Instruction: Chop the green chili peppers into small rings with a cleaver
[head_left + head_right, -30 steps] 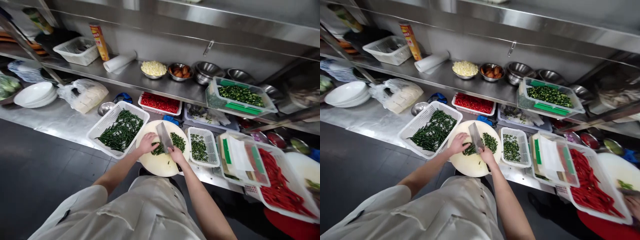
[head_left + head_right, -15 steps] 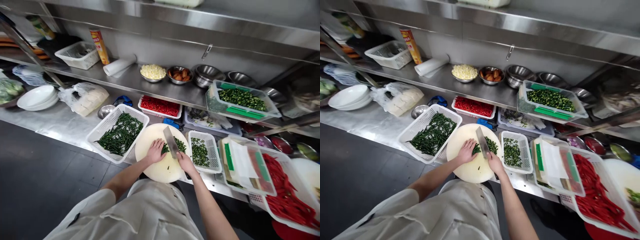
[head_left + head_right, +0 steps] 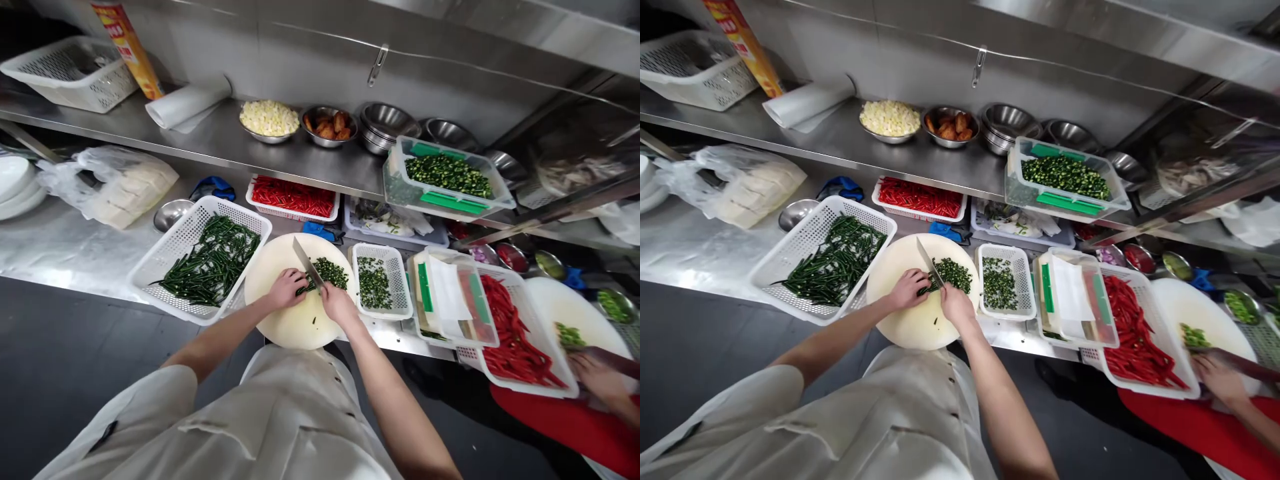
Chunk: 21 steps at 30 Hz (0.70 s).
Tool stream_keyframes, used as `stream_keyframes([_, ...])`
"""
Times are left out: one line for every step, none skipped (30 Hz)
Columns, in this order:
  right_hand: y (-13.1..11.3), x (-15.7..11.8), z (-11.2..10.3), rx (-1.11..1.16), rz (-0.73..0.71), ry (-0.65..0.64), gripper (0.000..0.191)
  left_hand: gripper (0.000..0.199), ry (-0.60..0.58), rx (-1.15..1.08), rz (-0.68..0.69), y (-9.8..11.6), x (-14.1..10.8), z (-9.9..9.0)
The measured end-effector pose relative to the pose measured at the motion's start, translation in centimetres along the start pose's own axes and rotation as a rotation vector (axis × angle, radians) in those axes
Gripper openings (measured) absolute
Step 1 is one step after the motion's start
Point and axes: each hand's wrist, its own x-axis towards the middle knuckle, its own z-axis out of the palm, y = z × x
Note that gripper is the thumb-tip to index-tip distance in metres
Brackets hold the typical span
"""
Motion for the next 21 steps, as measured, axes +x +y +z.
stream_keyframes([-0.5, 0.3, 0.0, -0.028, 0.011, -0.011, 0.038, 0.019, 0.001, -0.003, 0.005, -0.1, 0.1, 0.1])
stream_keyframes([-0.9, 0.6, -0.1, -0.049, 0.022, -0.023, 0.039, 0.019, 0.004, -0.005, 0.010, -0.1, 0.1, 0.2])
stream_keyframes([-1.2, 0.9, -0.1, -0.065, 0.028, -0.036, 0.038, 0.018, 0.010, -0.006, 0.015, -0.1, 0.1, 0.2])
stream_keyframes([-1.4, 1.2, -0.2, -0.074, 0.026, -0.044, 0.038, 0.017, 0.019, -0.008, 0.017, -0.1, 0.0, 0.3])
stream_keyframes([-1.6, 1.4, -0.4, -0.078, 0.020, -0.046, 0.037, 0.017, 0.029, -0.009, 0.017, -0.1, 0.0, 0.3])
stream_keyframes([-1.7, 1.6, -0.5, -0.079, 0.013, -0.044, 0.037, 0.016, 0.040, -0.012, 0.015, -0.1, -0.1, 0.3])
stream_keyframes([-1.7, 1.7, -0.5, -0.078, 0.009, -0.040, 0.037, 0.016, 0.046, -0.016, 0.016, -0.1, -0.1, 0.3])
stream_keyframes([-1.8, 1.7, -0.5, -0.077, 0.012, -0.035, 0.038, 0.015, 0.047, -0.022, 0.020, -0.1, -0.1, 0.3])
stream_keyframes([-1.8, 1.8, -0.5, -0.077, 0.021, -0.031, 0.039, 0.015, 0.043, -0.029, 0.026, -0.2, -0.2, 0.3])
stream_keyframes([-1.9, 1.9, -0.4, -0.078, 0.032, -0.031, 0.040, 0.016, 0.037, -0.033, 0.030, -0.2, -0.2, 0.3])
stream_keyframes([-2.1, 2.0, -0.3, -0.082, 0.042, -0.034, 0.040, 0.015, 0.031, -0.036, 0.034, -0.3, -0.2, 0.3])
stream_keyframes([-2.1, 2.2, -0.3, -0.088, 0.048, -0.042, 0.040, 0.015, 0.023, -0.036, 0.038, -0.3, -0.2, 0.3])
stream_keyframes([-2.2, 2.3, -0.3, -0.096, 0.048, -0.049, 0.040, 0.015, 0.013, -0.035, 0.044, -0.3, -0.3, 0.3])
stream_keyframes([-2.1, 2.5, -0.3, -0.104, 0.037, -0.052, 0.040, 0.014, 0.005, -0.033, 0.048, -0.3, -0.4, 0.2])
stream_keyframes([-2.0, 2.6, -0.5, -0.112, 0.022, -0.053, 0.039, 0.014, -0.001, -0.029, 0.053, -0.2, -0.6, 0.1])
stream_keyframes([-1.7, 2.7, -0.7, -0.119, 0.008, -0.050, 0.039, 0.015, -0.004, -0.026, 0.057, -0.2, -0.8, 0.0])
stream_keyframes([-1.4, 2.7, -0.9, -0.124, -0.005, -0.043, 0.039, 0.015, -0.002, -0.024, 0.059, -0.1, -1.0, -0.2])
stream_keyframes([-1.0, 2.5, -1.0, -0.126, -0.014, -0.036, 0.039, 0.017, 0.008, -0.023, 0.053, -0.1, -1.1, -0.3])
stream_keyframes([-0.6, 2.3, -1.1, -0.126, -0.019, -0.030, 0.040, 0.018, 0.021, -0.028, 0.043, -0.1, -1.2, -0.5])
stream_keyframes([-0.2, 2.0, -1.2, -0.126, -0.021, -0.027, 0.041, 0.020, 0.035, -0.038, 0.031, -0.2, -1.2, -0.7])
stream_keyframes([0.1, 1.6, -1.3, -0.126, -0.021, -0.029, 0.041, 0.022, 0.047, -0.052, 0.018, -0.2, -1.1, -0.8])
